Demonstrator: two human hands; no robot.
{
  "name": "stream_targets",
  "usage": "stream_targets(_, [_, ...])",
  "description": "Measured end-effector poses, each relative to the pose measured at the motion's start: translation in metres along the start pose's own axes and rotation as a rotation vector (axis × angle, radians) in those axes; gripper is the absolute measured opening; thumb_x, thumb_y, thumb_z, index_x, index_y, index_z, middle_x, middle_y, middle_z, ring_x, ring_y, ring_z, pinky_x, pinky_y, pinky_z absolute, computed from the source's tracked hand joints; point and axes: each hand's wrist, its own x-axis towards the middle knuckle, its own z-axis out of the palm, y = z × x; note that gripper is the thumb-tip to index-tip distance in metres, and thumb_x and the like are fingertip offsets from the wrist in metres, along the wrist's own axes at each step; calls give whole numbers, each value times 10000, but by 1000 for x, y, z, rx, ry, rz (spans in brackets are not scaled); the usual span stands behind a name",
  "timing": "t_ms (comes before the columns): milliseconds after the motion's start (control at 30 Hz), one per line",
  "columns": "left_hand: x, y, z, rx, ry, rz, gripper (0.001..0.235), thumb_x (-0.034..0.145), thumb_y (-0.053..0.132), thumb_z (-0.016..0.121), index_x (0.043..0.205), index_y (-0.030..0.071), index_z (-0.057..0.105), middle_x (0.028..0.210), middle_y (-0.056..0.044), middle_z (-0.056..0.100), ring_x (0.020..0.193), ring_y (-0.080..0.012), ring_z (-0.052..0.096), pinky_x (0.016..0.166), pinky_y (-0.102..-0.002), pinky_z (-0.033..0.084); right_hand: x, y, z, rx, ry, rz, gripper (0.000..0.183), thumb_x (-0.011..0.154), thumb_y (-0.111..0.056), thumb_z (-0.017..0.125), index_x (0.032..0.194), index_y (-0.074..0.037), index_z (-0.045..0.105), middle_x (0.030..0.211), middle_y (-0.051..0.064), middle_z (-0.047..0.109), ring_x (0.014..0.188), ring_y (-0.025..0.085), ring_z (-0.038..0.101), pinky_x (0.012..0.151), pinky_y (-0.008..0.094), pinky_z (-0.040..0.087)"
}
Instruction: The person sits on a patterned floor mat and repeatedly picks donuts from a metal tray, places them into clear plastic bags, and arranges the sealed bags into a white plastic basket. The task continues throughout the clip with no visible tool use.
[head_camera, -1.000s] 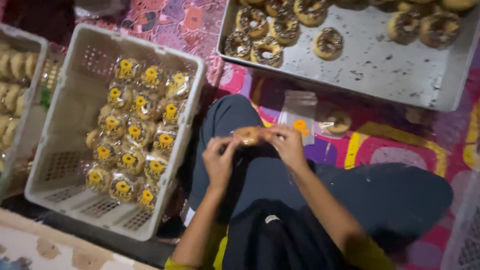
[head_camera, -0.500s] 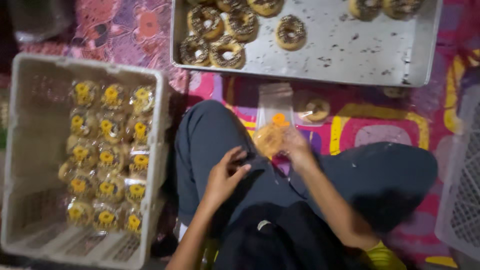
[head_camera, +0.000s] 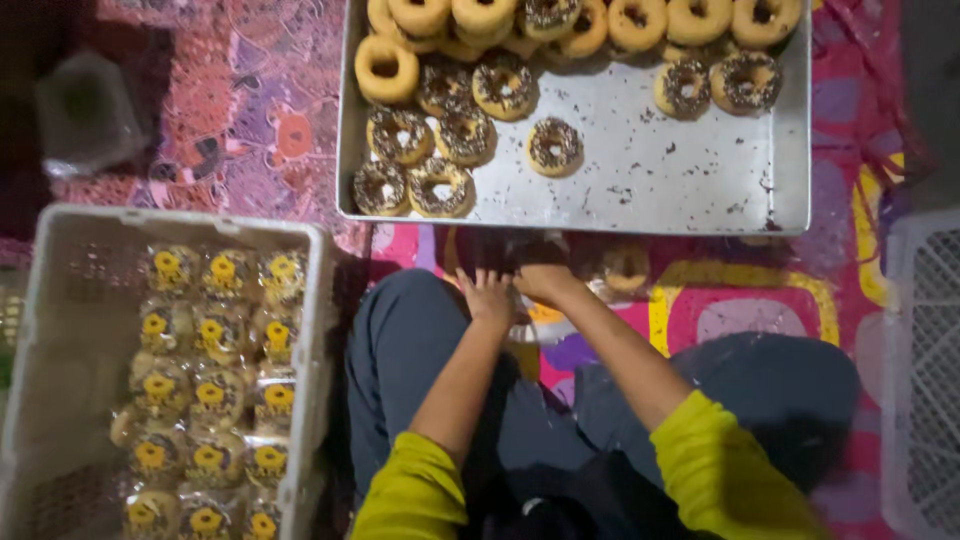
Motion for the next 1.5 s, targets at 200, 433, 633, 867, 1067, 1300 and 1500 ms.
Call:
stream_targets(200, [1,-4,2,-82,-42,1,1149,713,694,801,1618,226,270,1670,-72,264,1566,-341,135,1164,-742,-42,17,6,-19,135,-547,339,409,805,-174,628,1190,-49,687,955,217,736,817,348,714,740,481,570])
stream_targets(433, [-43,-22,25,-1949,377,257,838,983,540,706,1504,0,333,1473,-226,394,1360,-336,375,1103,-512,349,-86,-91,-121,219,45,-29,584,802,-167,670,1375,-71,611,1133,182,734,994,308,695,846,450,563])
stream_targets(633, [-86,-27,1,-2947,-130,446,515,1123,416,585,1354,-42,626,1111,-156,696,842,-210,658,698,-356,565,-88,-99,-219,179,-70,-487,386,945,-285,797,1308,-174,726,1368,20,679,1315,236,633,1144,419,491])
stream_targets(867, [-127,-68,-49,-2913,3,-141,509,1001,448,605,1290,30,631,1183,-62,707,1050,-164,691,881,-304,588,-3,148,-344,-441,266,499,1530,560,-585,963,1635,-52,14,1628,275,307,1453,540,240,1034,760,-27])
stream_targets(1067, [-148,-48,-82,-2845,15,75,529,1019,477,548,1340,62,617,1301,-65,673,1170,-175,626,957,-329,515,-3,141,-342,-380,283,608,1480,678,-513,963,1713,-126,-22,1659,180,420,1531,430,367,1168,825,-13])
stream_targets(1300, [-143,-2,-131,-2882,-7,273,533,1086,419,467,1399,1,573,1386,-114,632,1259,-202,593,1063,-341,499,-121,-46,-272,743,570,45,1401,765,-16,915,1686,-157,-131,1506,227,532,1358,319,594,1157,487,551])
stream_targets(1500, [-174,47,-154,-2858,218,107,574,1037,448,418,1432,39,500,1357,-150,630,1244,-268,622,1015,-365,579,-161,-148,-225,602,702,80,1428,685,3,925,1679,-156,-88,1368,149,598,1274,281,616,1155,454,504])
